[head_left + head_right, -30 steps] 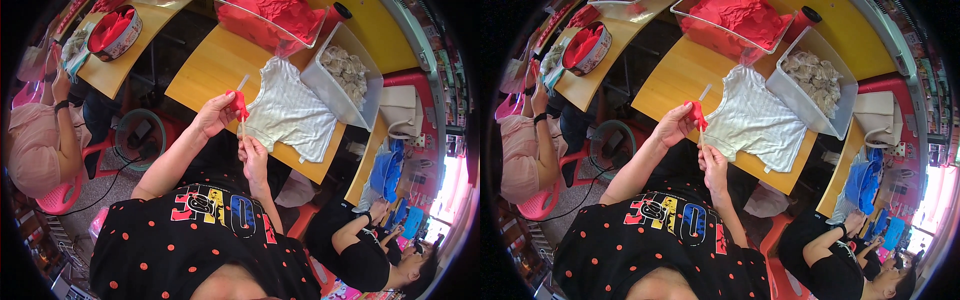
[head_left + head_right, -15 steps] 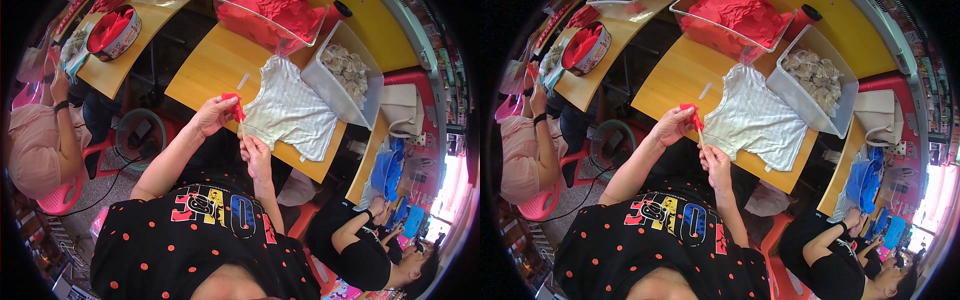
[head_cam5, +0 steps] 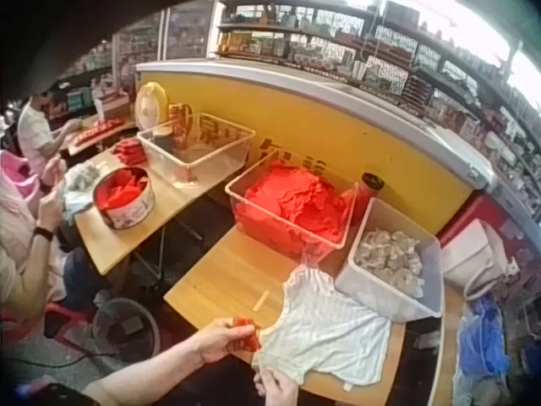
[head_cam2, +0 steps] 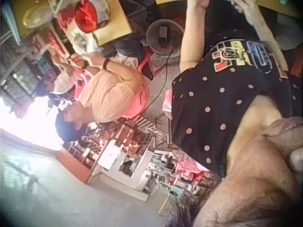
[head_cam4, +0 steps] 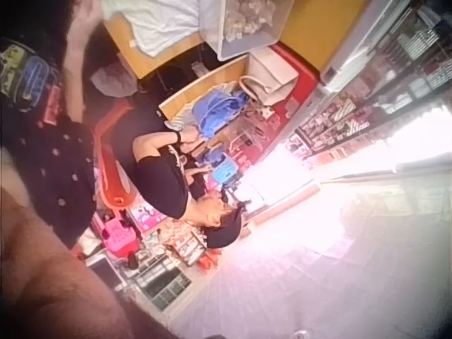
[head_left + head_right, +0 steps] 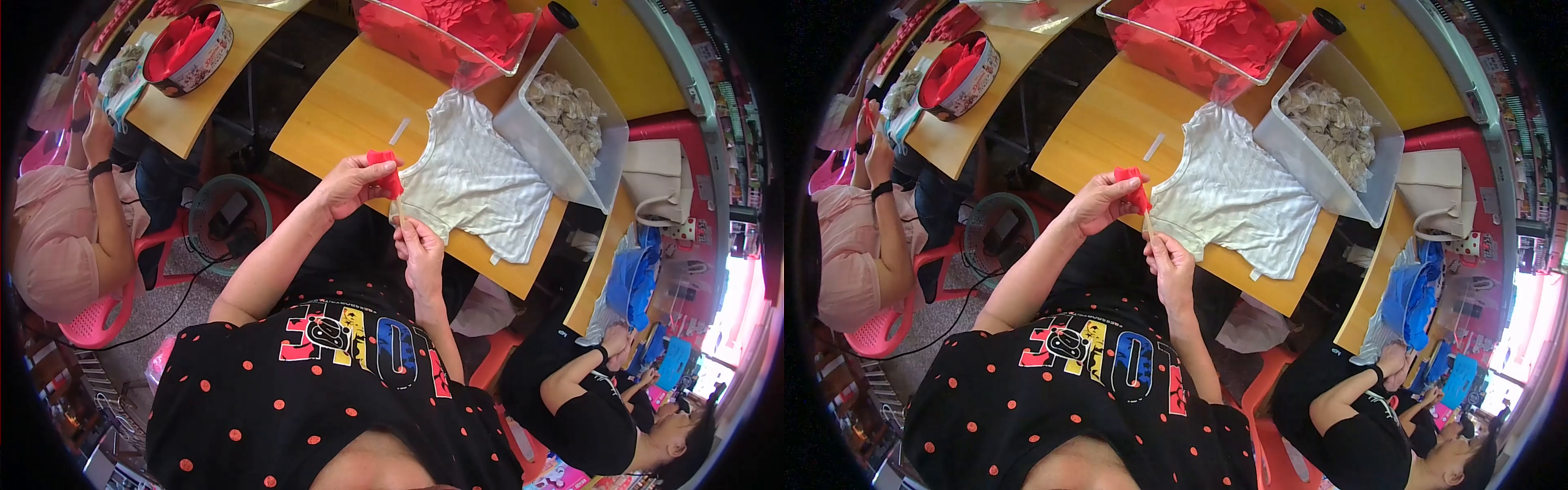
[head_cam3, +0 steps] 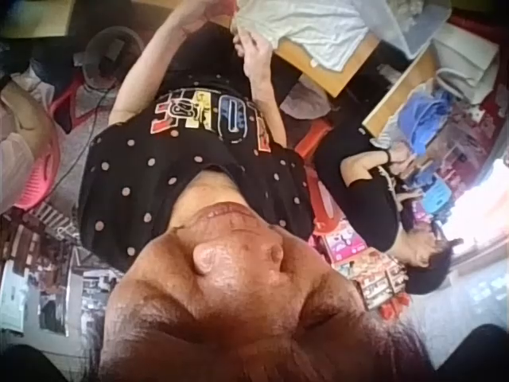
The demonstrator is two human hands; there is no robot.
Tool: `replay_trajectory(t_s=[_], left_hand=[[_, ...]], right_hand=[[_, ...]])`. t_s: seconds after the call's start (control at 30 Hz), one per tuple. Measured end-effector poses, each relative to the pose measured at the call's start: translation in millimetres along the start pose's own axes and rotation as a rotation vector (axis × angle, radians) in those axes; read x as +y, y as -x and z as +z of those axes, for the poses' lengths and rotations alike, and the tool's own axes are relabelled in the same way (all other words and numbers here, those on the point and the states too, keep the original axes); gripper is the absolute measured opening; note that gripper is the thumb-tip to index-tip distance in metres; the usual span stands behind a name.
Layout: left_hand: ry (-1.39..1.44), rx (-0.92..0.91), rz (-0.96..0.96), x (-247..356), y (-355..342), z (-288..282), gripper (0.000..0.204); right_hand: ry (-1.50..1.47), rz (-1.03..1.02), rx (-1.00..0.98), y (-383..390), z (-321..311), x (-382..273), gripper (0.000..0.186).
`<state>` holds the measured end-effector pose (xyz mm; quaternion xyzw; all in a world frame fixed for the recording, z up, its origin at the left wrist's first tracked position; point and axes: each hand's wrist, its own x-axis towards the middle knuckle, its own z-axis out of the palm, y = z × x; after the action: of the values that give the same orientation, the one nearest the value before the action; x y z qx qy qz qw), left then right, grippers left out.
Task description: Manually folding and shaping small leather pieces to create decorative items, using a wooden applicator stick.
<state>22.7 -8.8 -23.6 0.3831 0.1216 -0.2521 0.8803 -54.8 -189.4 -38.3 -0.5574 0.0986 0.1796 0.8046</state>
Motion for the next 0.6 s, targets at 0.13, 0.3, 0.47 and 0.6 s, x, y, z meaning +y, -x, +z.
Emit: replay_trajectory(t_s=[0.13,0.3,0.47,0.6], left_hand=[[-0.019,-0.011,-0.007,0.3,-1.2,-0.5,0.027],[0.027,0.01,0.078,3.3,-3.6,4.1,0.033],[0.072,0.025,0.06,-0.4,-3.6,4.6,0.035],[0.241,0.022,0.049,-3.1,-3.2,13.5,0.031]], right_hand=[[-0.134,-0.004,0.013,1.7,6.5,5.7,0.021],[-0.201,0.023,0.009,-1.5,5.3,2.6,0.02],[-0.161,0.003,0.046,-1.7,8.0,6.4,0.019],[-0.268,-0.018,0.022,-1.4,9.4,11.2,0.019]])
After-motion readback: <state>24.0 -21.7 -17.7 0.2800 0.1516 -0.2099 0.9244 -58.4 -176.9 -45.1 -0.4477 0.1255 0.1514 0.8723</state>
